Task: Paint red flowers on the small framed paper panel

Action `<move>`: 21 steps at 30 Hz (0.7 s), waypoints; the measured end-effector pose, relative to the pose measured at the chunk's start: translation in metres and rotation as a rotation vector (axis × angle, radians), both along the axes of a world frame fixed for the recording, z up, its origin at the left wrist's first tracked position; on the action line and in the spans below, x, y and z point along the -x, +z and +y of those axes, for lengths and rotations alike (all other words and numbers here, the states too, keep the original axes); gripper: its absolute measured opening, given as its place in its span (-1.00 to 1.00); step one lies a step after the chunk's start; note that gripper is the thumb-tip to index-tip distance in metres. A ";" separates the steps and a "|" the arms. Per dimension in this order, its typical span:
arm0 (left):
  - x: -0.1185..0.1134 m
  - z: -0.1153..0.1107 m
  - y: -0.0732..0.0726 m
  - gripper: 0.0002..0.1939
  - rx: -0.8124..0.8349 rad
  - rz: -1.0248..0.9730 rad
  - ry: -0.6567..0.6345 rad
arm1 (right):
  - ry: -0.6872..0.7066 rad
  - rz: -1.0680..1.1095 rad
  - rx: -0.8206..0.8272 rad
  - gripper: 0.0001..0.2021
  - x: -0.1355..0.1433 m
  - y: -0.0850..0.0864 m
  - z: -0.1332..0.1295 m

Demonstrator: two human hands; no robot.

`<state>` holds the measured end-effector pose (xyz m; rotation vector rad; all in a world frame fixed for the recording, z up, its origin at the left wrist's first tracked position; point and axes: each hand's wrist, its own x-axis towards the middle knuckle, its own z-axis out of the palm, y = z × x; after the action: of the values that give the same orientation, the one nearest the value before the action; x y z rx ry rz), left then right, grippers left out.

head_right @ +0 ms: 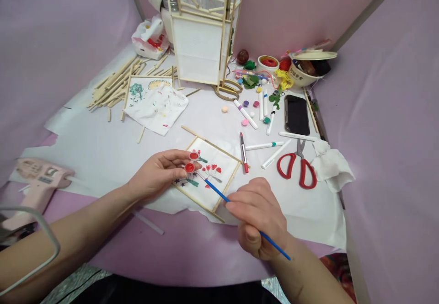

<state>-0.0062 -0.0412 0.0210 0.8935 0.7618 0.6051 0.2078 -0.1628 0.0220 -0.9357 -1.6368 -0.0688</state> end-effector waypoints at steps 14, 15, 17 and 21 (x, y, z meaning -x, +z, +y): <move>0.000 0.002 0.001 -0.66 -0.020 0.030 -0.052 | 0.055 -0.040 0.112 -0.71 0.007 0.002 0.001; 0.000 0.002 0.001 -0.66 -0.023 0.027 -0.055 | 0.057 -0.042 0.119 -0.71 0.007 0.002 0.001; 0.000 0.002 0.000 -0.66 -0.025 0.024 -0.061 | 0.059 -0.055 0.136 -0.71 0.006 0.003 0.001; -0.001 0.002 -0.001 -0.65 -0.023 0.033 -0.058 | 0.068 -0.078 0.177 -0.72 0.005 0.004 0.001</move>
<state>-0.0053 -0.0390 0.0205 0.9453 0.7571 0.5505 0.2027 -0.1616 0.0257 -1.0216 -1.7667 0.0887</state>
